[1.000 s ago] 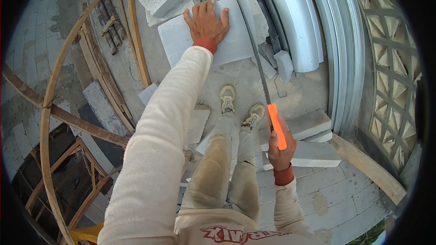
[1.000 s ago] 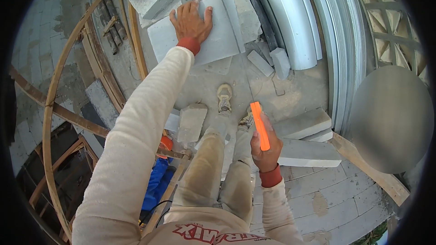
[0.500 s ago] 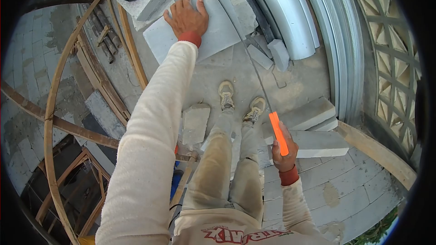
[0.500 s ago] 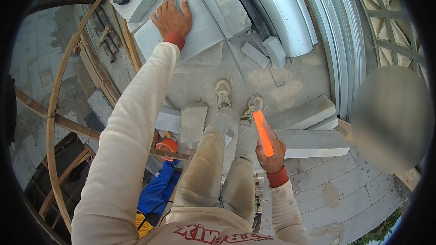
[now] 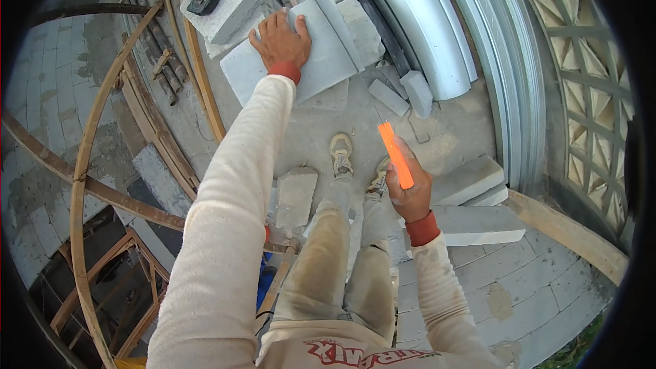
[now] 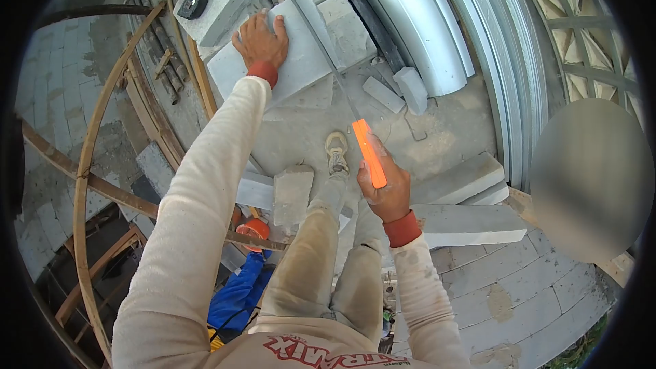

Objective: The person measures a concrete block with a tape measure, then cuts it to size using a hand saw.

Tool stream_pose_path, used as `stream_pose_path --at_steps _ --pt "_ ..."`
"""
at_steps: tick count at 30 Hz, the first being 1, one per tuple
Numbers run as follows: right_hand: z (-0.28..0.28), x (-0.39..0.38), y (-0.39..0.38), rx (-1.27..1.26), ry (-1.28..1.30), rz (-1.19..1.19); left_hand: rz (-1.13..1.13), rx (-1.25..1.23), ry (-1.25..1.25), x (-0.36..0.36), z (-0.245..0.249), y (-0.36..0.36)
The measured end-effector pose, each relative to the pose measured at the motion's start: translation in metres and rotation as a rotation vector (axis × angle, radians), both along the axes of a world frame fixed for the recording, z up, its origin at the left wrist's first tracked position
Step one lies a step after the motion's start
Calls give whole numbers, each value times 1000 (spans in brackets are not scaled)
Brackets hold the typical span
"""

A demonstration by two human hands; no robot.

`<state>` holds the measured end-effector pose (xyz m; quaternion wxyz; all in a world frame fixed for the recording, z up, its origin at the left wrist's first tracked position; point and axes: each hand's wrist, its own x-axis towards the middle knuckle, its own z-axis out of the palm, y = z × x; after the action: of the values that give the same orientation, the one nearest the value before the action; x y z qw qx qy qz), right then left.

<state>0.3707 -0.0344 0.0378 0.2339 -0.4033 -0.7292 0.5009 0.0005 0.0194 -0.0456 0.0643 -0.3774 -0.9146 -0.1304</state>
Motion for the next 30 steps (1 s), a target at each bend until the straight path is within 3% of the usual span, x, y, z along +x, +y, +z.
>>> stream_pose_path --at_steps 8,12,16,18,20,23,30 --pt "1 11 -31 43 -37 7 -64 50 -29 14 12 -20" --pt "11 -1 -20 43 -37 14 -103 51 -157 4 22 -25" --pt "11 1 -11 8 -4 19 198 79 -101 4 49 -76" --pt "11 -1 -8 47 -15 37 464 196 -175 -3 46 -119" --pt "14 0 -9 11 -35 35 685 357 -466 -22 -8 -174" --pt "21 0 -14 -63 -47 34 869 635 -1487 3 35 -186" --pt "47 14 -41 -10 -83 21 801 470 -1169 17 10 -213"
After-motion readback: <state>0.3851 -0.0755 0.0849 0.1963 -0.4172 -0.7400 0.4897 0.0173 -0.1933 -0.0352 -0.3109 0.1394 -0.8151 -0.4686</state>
